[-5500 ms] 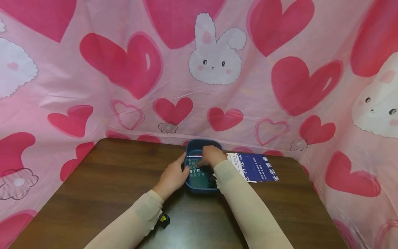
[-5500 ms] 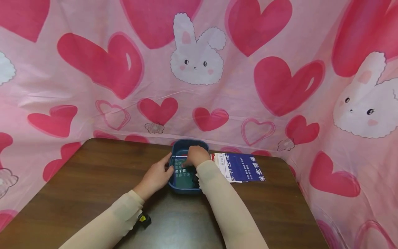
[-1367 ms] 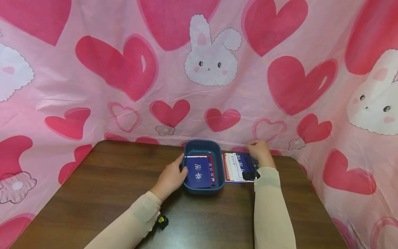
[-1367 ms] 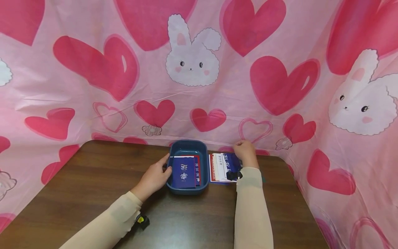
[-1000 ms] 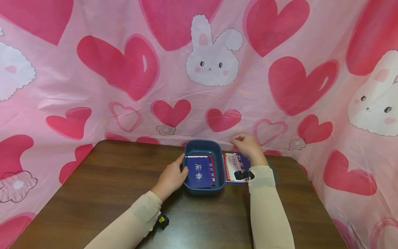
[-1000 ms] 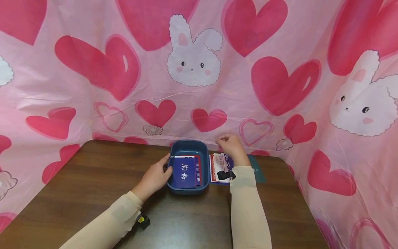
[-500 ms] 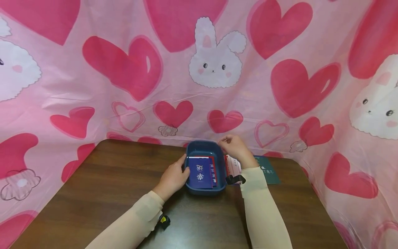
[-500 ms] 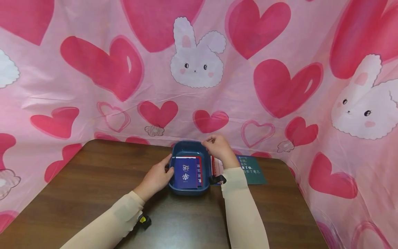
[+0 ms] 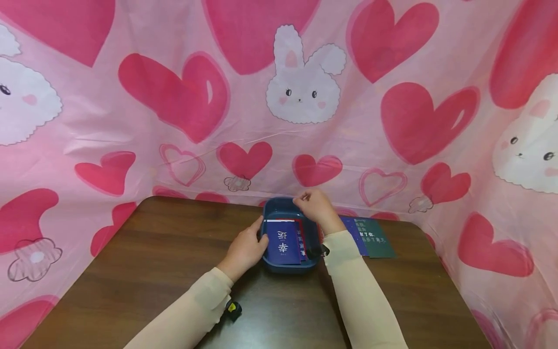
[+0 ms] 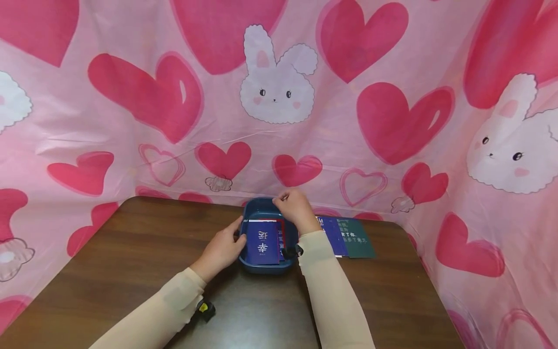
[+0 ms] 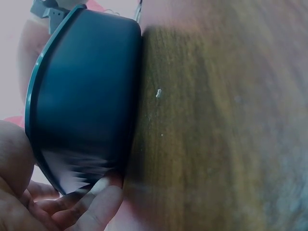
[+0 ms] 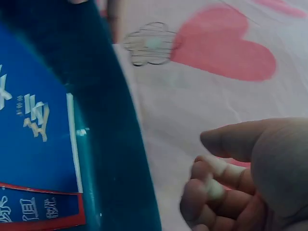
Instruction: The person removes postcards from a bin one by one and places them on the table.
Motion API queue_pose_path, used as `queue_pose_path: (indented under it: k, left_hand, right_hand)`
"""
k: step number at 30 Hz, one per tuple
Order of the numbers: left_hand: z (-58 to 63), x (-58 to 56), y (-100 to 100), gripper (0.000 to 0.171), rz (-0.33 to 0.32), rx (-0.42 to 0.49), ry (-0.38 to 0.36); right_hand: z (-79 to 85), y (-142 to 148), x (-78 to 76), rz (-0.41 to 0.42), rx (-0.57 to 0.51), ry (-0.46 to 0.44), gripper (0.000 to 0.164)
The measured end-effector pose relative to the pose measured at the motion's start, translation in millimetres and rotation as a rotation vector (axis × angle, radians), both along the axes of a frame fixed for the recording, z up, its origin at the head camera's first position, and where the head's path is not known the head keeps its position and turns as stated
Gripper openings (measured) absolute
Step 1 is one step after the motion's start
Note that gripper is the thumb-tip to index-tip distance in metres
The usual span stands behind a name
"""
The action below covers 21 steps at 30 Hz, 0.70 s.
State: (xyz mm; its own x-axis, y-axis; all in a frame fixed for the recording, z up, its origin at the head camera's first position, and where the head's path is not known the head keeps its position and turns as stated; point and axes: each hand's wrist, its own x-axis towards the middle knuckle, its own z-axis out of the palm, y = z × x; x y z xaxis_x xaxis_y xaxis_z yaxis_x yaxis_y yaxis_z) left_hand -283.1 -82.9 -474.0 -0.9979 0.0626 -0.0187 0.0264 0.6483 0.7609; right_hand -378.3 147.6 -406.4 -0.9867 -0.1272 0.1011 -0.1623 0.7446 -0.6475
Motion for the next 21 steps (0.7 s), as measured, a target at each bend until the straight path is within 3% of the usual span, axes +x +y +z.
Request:
queue_pose_path:
  k: [5, 11, 16, 21]
  left_hand:
    - [-1.7, -1.6, -1, 0.071, -0.004, 0.006, -0.006]
    - [-2.3, -1.7, -2, 0.07, -0.012, -0.012, -0.004]
    - [-1.7, -1.2, -2, 0.07, -0.012, -0.007, -0.004]
    - [-0.1, -0.9, -2, 0.07, -0.01, -0.017, 0.001]
  right_hand:
    - [-4.0, -20, 0.4, 0.09, 0.19, -0.074, 0.026]
    - [-12.2, -37, 5.2, 0.139, 0.344, -0.277, 0.066]
    - [-19.3, -44, 7.5, 0.138, 0.48, -0.281, 0.095]
    - [-21.8, -47, 8.9, 0.147, 0.565, -0.28, 0.094]
